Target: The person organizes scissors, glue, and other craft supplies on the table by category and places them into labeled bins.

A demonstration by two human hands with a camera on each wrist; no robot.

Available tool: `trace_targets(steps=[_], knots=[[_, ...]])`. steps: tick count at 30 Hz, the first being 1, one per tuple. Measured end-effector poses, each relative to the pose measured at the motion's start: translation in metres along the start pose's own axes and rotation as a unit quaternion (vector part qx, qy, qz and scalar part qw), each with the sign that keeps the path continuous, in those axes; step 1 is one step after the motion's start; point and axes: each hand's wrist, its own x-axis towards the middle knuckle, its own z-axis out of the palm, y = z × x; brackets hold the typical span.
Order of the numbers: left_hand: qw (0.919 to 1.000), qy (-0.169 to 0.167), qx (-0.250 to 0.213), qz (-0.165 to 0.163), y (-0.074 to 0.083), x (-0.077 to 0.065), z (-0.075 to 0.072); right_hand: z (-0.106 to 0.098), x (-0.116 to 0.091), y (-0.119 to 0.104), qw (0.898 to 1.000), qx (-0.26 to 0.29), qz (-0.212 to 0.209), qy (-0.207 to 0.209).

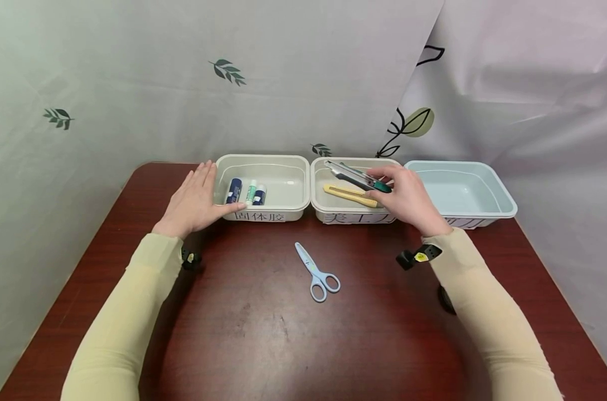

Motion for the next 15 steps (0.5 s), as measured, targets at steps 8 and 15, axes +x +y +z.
trace_targets(steps=[8, 15], knots=[[1.0000, 0.001, 0.000, 0.001, -0.001, 0.000, 0.001, 0.000, 0.011, 0.013, 1.000, -0.008, 0.013, -0.015], [1.0000, 0.002, 0.002, 0.003, 0.000, 0.000, 0.000, 0.005, 0.023, 0.024, 0.998, -0.035, 0.030, -0.031]])
